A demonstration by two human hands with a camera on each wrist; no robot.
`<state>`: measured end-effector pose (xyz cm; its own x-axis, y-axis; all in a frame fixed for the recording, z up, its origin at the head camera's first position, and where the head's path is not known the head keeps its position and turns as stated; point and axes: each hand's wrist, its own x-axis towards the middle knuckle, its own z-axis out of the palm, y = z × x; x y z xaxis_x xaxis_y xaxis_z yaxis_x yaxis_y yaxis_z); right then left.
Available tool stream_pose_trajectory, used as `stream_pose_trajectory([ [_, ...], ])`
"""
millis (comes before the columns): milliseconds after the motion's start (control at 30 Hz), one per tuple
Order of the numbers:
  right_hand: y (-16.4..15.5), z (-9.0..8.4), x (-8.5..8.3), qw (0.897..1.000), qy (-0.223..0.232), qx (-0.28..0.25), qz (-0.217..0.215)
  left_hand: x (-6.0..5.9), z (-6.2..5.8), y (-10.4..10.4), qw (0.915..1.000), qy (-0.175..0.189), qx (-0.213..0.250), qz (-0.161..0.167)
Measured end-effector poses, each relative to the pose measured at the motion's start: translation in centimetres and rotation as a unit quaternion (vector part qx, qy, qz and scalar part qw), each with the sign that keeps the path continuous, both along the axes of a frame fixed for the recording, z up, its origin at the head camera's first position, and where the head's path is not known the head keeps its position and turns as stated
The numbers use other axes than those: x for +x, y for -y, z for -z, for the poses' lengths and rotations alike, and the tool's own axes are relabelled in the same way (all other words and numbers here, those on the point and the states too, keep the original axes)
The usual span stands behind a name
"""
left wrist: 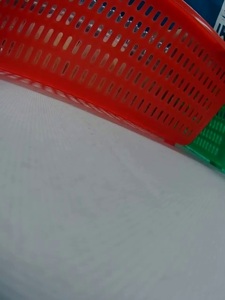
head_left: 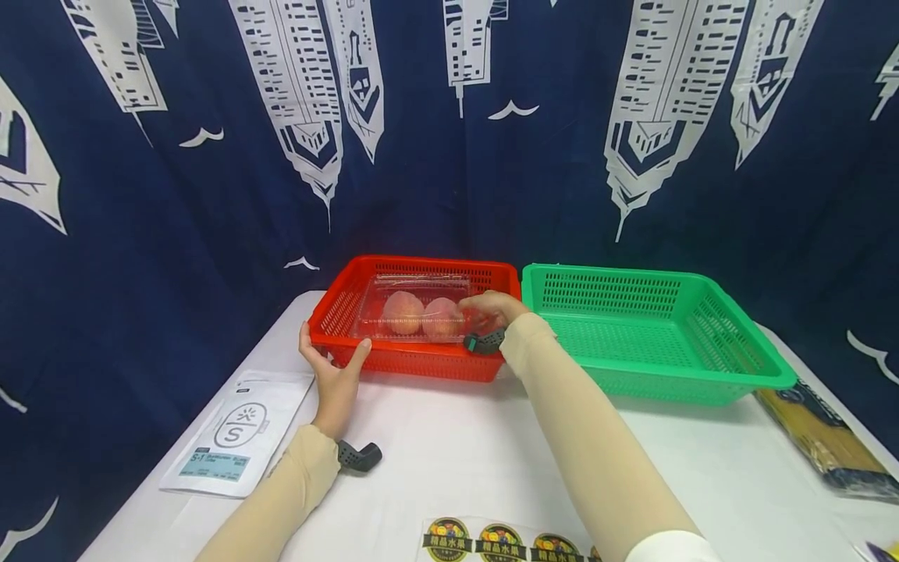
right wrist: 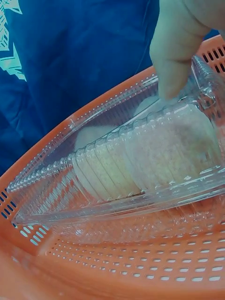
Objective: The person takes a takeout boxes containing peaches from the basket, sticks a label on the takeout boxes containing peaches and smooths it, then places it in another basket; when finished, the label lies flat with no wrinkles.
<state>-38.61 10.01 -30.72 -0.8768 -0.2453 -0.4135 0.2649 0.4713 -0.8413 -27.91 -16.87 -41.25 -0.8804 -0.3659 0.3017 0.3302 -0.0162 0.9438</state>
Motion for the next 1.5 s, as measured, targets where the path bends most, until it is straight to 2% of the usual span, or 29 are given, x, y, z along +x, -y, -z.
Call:
stream_pose_trajectory([
  [400, 0.2, 0.7, 0.0, 1.000, 0.000, -0.013, 0.015, 0.3, 0.1, -0.1, 1.0000, -0.003, 0.003, -0.001],
  [700, 0.1, 1.1, 0.0, 0.999, -0.031, -0.021, -0.009, 0.2, 0.5, 0.0, 0.9996, -0.025, 0.010, -0.004],
  [833, -0.1, 1.2, -0.1, 0.998, -0.060, -0.019, -0.020, 0.1, 0.6, 0.0, 0.9995, -0.028, 0.011, -0.004],
  [1200, 0.4, 1.5, 0.0, 0.989, -0.076, -0.117, 0.054, 0.1, 0.9, -0.1, 0.9994, -0.025, 0.023, -0.008],
  [1333, 0.6, 1.5, 0.1, 0.983, -0.084, -0.151, 0.055, 0.1, 0.7, -0.2, 0.9992, -0.030, 0.024, -0.008],
  [1500, 0.5, 1.2, 0.1, 0.982, -0.110, -0.151, 0.033, 0.0, 0.5, -0.4, 0.9989, -0.037, 0.027, -0.006],
])
